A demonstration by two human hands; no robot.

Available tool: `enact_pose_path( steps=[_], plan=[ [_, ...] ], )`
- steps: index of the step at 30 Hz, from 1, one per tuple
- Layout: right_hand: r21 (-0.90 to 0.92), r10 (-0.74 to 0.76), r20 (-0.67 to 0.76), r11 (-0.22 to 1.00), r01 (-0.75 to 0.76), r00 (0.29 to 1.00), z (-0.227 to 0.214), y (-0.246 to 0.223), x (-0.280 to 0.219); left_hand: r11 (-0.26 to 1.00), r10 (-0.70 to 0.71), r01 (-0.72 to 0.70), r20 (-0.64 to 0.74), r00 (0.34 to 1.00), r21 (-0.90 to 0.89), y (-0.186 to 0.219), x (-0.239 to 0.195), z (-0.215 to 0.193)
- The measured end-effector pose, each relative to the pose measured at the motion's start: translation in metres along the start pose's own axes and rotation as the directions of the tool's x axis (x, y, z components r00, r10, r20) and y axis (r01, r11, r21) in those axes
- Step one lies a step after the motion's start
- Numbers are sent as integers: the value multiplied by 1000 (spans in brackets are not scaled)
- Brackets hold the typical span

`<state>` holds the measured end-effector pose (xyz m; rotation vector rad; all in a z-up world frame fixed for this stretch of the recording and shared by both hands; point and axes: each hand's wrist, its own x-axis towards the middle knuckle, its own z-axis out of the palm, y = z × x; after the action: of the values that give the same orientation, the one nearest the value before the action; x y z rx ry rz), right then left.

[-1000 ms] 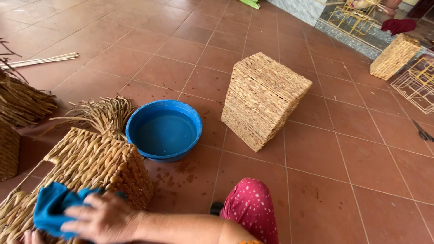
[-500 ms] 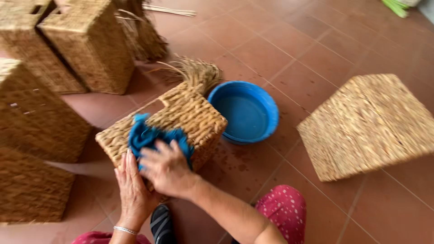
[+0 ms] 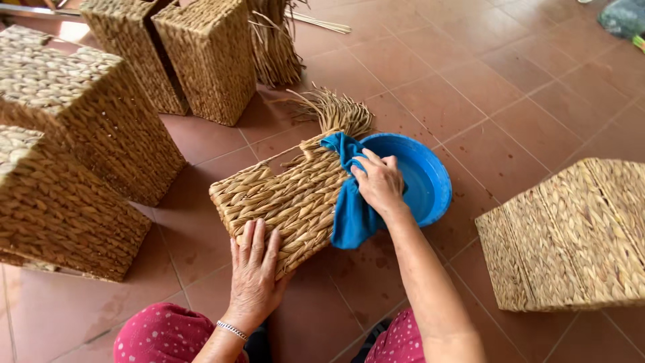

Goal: The person sits on the floor and wipes woven baskets with a blue cloth, repeatedly dipping the cloth into a blue bucket of water. The person handles multiple baskets, wiping their surfaces and placing them aside.

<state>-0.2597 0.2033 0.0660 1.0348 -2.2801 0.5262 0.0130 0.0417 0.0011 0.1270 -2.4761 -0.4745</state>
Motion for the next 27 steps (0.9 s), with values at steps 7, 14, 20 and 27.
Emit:
enact_pose_path(
  steps=[7,14,20,27],
  plan=[
    [129,-65,524,992,-4,849,3,-138,-38,999,-42,40,-56,998,-30,-9,-7,10],
    [207,-394,182,911,357,901,-19,-151,-38,999,-38,38,1,999,4,-21,-11,-13],
    [217,0,182,975,-41,983,-25,-22,-20,999,-41,42,47,998,-2,-29,1,-29],
    [827,435,369,249,-503,821,-33,27,-43,996,-86,86,35,996,-15,-62,-20,-76]
  ],
)
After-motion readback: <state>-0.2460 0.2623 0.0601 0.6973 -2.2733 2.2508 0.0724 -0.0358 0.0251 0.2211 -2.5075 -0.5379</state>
